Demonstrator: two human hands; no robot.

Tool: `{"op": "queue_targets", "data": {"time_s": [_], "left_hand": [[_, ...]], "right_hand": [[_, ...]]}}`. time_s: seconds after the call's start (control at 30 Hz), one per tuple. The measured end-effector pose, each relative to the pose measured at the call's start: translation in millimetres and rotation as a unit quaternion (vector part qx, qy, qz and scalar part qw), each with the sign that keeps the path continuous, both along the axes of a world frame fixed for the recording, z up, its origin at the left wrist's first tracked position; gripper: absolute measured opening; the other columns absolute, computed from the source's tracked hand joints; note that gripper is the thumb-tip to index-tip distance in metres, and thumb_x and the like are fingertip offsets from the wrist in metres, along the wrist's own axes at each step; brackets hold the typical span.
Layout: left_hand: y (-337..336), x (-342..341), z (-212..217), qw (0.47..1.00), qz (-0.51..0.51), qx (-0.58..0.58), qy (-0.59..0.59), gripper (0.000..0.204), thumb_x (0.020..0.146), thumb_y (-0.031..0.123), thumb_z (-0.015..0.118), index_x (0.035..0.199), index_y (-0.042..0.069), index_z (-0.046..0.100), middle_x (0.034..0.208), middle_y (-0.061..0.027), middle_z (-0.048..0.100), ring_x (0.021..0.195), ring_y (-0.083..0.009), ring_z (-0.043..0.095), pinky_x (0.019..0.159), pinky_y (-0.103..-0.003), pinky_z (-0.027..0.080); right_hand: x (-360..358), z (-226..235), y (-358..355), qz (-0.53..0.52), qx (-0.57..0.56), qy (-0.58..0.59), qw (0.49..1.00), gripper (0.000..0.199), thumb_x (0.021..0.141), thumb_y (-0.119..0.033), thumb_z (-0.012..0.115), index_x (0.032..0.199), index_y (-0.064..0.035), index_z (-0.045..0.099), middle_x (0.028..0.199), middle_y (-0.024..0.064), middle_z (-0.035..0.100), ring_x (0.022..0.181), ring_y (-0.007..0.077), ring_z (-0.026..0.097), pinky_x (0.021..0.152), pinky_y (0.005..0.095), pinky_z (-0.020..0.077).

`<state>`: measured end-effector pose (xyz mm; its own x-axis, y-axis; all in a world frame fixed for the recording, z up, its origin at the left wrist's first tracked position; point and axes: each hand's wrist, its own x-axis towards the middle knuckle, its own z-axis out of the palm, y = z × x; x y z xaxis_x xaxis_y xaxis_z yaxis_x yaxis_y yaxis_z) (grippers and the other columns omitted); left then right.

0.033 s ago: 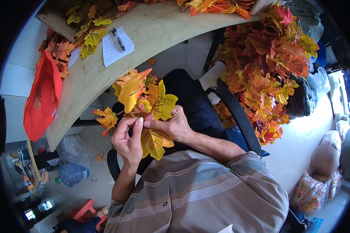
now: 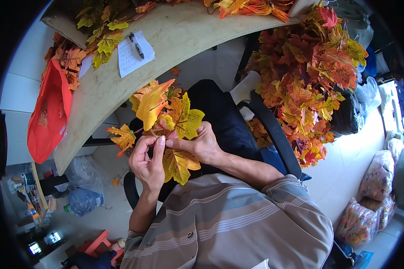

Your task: Assembling artificial maple leaves onto a branch structure.

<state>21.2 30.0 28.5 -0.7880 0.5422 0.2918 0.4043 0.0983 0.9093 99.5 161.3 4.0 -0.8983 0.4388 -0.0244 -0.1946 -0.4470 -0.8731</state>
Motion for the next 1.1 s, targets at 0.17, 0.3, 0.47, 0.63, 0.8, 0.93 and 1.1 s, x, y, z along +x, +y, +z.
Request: {"op": "queue_targets", "data": {"time_s": [0.17,0.3,0.47,0.63,0.8,0.93,1.1], "left_hand": [[0,-1,-1,1.000,0.001,-0.012,0.021,0.011,0.085,0.002,0.067,0.087,-0.007,0.060,0.087,-0.0072,0.061,0.079,-0.0116,0.056,0.072,-0.023,0.044],[1,-3,1,0.999,-0.002,-0.007,-0.037,0.012,0.085,0.004,0.067,0.083,-0.006,0.060,0.081,-0.0077,0.061,0.074,-0.0127,0.056,0.069,-0.025,0.045],[-4,-10,6,0.983,-0.049,-0.016,-0.175,0.016,0.086,0.008,0.067,0.079,-0.005,0.061,0.076,-0.0031,0.063,0.068,-0.0068,0.054,0.063,-0.022,0.044],[-6,-15,1,0.959,-0.076,0.012,-0.273,0.014,0.090,0.009,0.063,0.084,-0.003,0.063,0.076,-0.0030,0.063,0.068,-0.0061,0.056,0.063,-0.022,0.046],[-4,-10,-5,0.938,-0.062,0.088,-0.330,0.012,0.090,0.006,0.062,0.096,-0.004,0.064,0.081,-0.0044,0.065,0.072,-0.0080,0.061,0.069,-0.021,0.050],[-8,-5,-8,0.941,-0.039,0.110,-0.318,0.016,0.088,0.002,0.064,0.102,-0.006,0.064,0.085,-0.0066,0.066,0.079,-0.0108,0.064,0.072,-0.023,0.054],[-7,-2,-9,0.981,-0.024,0.071,-0.180,0.016,0.087,-0.001,0.064,0.101,-0.008,0.063,0.089,-0.0072,0.064,0.078,-0.0097,0.063,0.070,-0.022,0.055]], "right_hand": [[2,5,1,-0.034,0.057,-0.005,0.998,0.013,0.075,-0.002,0.076,0.086,-0.0001,0.069,0.084,0.0034,0.069,0.073,0.0081,0.063,0.070,0.0244,0.0509],[1,8,10,0.002,0.118,-0.019,0.993,0.013,0.075,-0.005,0.076,0.084,0.0011,0.068,0.077,0.0046,0.069,0.068,0.0075,0.062,0.065,0.0236,0.0496],[-2,14,20,0.016,0.231,-0.001,0.973,0.013,0.078,-0.006,0.075,0.080,0.0022,0.065,0.073,0.0029,0.066,0.069,0.0045,0.056,0.062,0.0235,0.0464],[-6,2,26,0.052,0.330,0.006,0.943,0.018,0.079,-0.010,0.075,0.088,0.0032,0.066,0.079,0.0099,0.066,0.069,0.0078,0.060,0.061,0.0249,0.0465],[-5,-6,20,-0.002,0.254,0.010,0.967,0.015,0.079,-0.008,0.074,0.090,-0.0006,0.070,0.081,0.0065,0.068,0.077,0.0102,0.064,0.069,0.0255,0.0503],[-11,-9,15,-0.048,0.306,0.028,0.950,0.014,0.078,-0.007,0.074,0.078,0.0025,0.063,0.071,0.0083,0.061,0.065,0.0124,0.058,0.058,0.0258,0.0440],[-11,-3,12,-0.063,0.356,0.034,0.932,0.013,0.078,-0.006,0.074,0.087,0.0015,0.068,0.077,0.0095,0.065,0.069,0.0147,0.062,0.061,0.0269,0.0463]]}}
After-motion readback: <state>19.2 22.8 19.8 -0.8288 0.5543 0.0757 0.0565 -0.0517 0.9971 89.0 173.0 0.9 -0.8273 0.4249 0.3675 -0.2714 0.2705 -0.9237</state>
